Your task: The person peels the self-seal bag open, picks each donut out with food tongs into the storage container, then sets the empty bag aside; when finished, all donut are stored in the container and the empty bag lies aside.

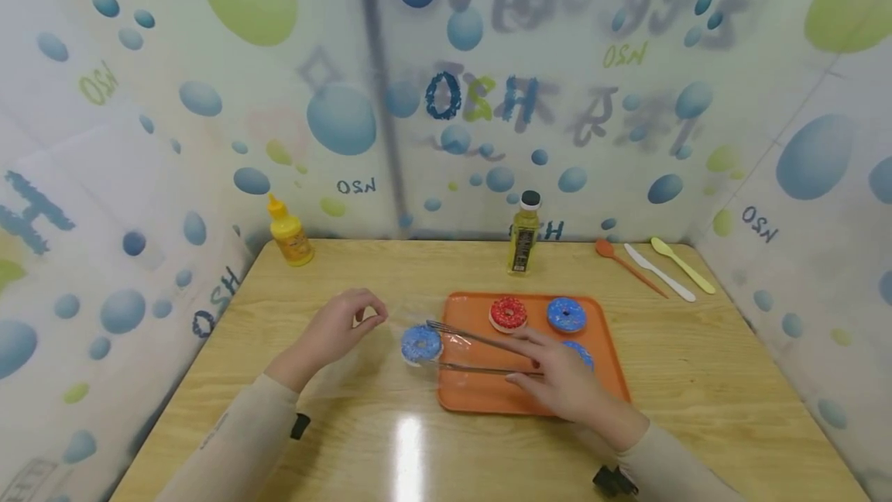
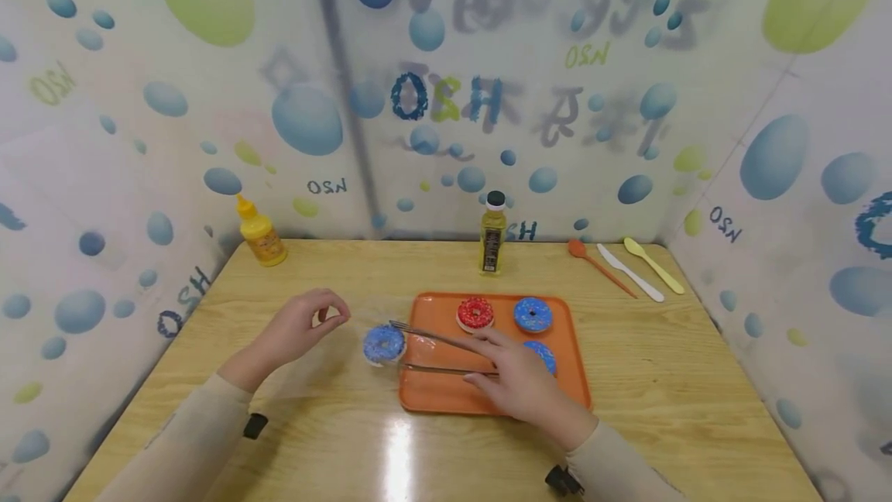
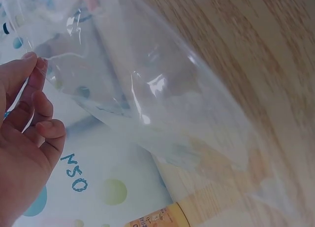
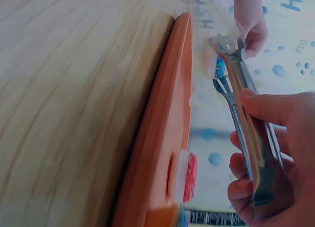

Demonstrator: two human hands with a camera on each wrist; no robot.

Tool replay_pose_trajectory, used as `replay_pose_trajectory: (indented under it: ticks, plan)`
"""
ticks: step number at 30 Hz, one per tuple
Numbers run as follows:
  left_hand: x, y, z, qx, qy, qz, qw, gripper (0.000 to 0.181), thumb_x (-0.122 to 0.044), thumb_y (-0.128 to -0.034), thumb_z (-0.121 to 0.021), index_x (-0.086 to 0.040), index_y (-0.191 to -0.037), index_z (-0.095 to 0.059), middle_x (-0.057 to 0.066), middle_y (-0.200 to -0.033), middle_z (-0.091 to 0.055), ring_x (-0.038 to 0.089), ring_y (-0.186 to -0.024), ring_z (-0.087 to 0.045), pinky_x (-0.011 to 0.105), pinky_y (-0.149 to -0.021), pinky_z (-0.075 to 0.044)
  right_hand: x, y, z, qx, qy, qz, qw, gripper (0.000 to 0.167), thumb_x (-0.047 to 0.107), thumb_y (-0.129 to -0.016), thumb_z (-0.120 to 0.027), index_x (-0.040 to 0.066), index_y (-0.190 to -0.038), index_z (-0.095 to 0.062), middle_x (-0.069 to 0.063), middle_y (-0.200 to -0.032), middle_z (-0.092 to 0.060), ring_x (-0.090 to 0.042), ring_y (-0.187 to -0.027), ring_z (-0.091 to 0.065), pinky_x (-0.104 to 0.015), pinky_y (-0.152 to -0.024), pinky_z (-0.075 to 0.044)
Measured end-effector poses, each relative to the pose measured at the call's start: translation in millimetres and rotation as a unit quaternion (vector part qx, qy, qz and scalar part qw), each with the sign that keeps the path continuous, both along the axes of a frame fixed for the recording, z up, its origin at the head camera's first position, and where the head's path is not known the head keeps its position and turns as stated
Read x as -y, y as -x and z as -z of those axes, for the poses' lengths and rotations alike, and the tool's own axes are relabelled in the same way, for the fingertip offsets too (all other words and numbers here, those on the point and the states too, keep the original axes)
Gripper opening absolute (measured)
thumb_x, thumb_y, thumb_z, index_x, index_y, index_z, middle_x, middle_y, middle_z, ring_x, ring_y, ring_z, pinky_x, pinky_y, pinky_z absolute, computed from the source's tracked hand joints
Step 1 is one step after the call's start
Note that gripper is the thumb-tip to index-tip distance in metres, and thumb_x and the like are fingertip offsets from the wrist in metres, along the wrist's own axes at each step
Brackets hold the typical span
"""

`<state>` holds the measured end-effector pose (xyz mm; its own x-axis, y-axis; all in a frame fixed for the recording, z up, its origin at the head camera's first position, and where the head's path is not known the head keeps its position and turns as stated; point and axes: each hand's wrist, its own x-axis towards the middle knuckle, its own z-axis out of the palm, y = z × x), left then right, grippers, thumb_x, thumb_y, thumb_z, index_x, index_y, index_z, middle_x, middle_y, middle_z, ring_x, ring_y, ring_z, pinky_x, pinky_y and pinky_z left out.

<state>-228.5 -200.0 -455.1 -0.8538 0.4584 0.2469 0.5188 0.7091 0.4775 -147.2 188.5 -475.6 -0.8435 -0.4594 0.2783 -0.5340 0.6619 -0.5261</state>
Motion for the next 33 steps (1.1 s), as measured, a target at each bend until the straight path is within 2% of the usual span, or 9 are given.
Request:
replay_pose_trajectory:
  ticks: [5, 9, 13, 18, 21, 26, 33]
  plan:
    - [0.8, 0.5, -0.2, -0.006, -0.002, -0.004, 1.0000, 0.010, -0.012, -0.0957, -0.074, -0.020, -0.100, -0.073, -0.008, -0.098, -0.069, 0.012, -0.077, -0.050, 0.027, -0.068, -0.043, -18.1, -7.0, -2.7, -0.033, 0.003, -0.006, 0.9994, 0.050, 0.025, -0.088, -0.084, 0.021, -0.135, -0.069, 0.005, -0.123, -0.065, -0.003, -0.074, -0.052, -0.021, -0.064, -0.046]
    - [1.9, 0.9, -0.1, -0.009, -0.002, -0.001, 1.0000, 0.009, -0.012, -0.0952, -0.075, -0.019, -0.100, -0.073, -0.008, -0.098, -0.068, 0.013, -0.078, -0.051, 0.028, -0.068, -0.044, -34.8, -14.3, -2.4, -0.032, 0.006, -0.004, 0.9995, 0.051, 0.023, -0.088, -0.084, 0.023, -0.136, -0.067, 0.007, -0.124, -0.063, -0.005, -0.081, -0.055, -0.023, -0.068, -0.047]
    - [3.3, 0.5, 0.9, -0.007, -0.003, 0.004, 1.0000, 0.008, -0.012, -0.0950, -0.075, -0.017, -0.101, -0.074, -0.008, -0.098, -0.068, 0.014, -0.078, -0.052, 0.028, -0.069, -0.044, -53.4, -20.4, -0.3, -0.032, 0.013, 0.004, 0.9994, 0.051, 0.020, -0.088, -0.083, 0.024, -0.137, -0.067, 0.010, -0.125, -0.062, -0.005, -0.083, -0.058, -0.021, -0.065, -0.048]
    - [5.1, -1.6, 1.5, -0.007, 0.001, -0.003, 1.0000, 0.010, -0.012, -0.0945, -0.076, -0.020, -0.100, -0.073, -0.009, -0.097, -0.068, 0.013, -0.079, -0.051, 0.028, -0.068, -0.044, -73.9, -24.9, 0.7, -0.057, 0.011, 0.000, 0.9983, 0.054, 0.014, -0.086, -0.085, 0.021, -0.136, -0.067, 0.007, -0.126, -0.064, -0.010, -0.088, -0.064, -0.022, -0.067, -0.052]
    - [5.9, -2.5, 0.7, -0.004, 0.002, -0.007, 1.0000, 0.011, -0.012, -0.0946, -0.076, -0.021, -0.099, -0.072, -0.009, -0.097, -0.068, 0.013, -0.079, -0.051, 0.028, -0.068, -0.044, -84.5, -27.5, -1.1, -0.062, 0.003, 0.003, 0.9980, 0.056, 0.011, -0.085, -0.085, 0.019, -0.137, -0.067, 0.005, -0.126, -0.065, -0.008, -0.086, -0.061, -0.022, -0.067, -0.051]
    - [7.5, -2.9, 0.7, -0.001, 0.003, -0.007, 1.0000, 0.010, -0.012, -0.0947, -0.075, -0.020, -0.100, -0.072, -0.008, -0.098, -0.068, 0.015, -0.080, -0.052, 0.027, -0.068, -0.044, -97.5, -32.4, -5.3, -0.048, -0.005, 0.009, 0.9988, 0.056, 0.011, -0.085, -0.085, 0.018, -0.137, -0.067, 0.004, -0.126, -0.065, -0.002, -0.079, -0.054, -0.019, -0.063, -0.047]
    - [8.2, -3.7, -1.0, 0.006, 0.003, -0.008, 0.9999, 0.010, -0.012, -0.0951, -0.075, -0.021, -0.099, -0.072, -0.008, -0.097, -0.068, 0.018, -0.080, -0.054, 0.028, -0.068, -0.044, -107.7, -36.8, -4.7, -0.059, -0.025, 0.010, 0.9979, 0.054, 0.013, -0.083, -0.087, 0.017, -0.134, -0.069, 0.005, -0.121, -0.067, -0.008, -0.089, -0.063, -0.023, -0.065, -0.051]
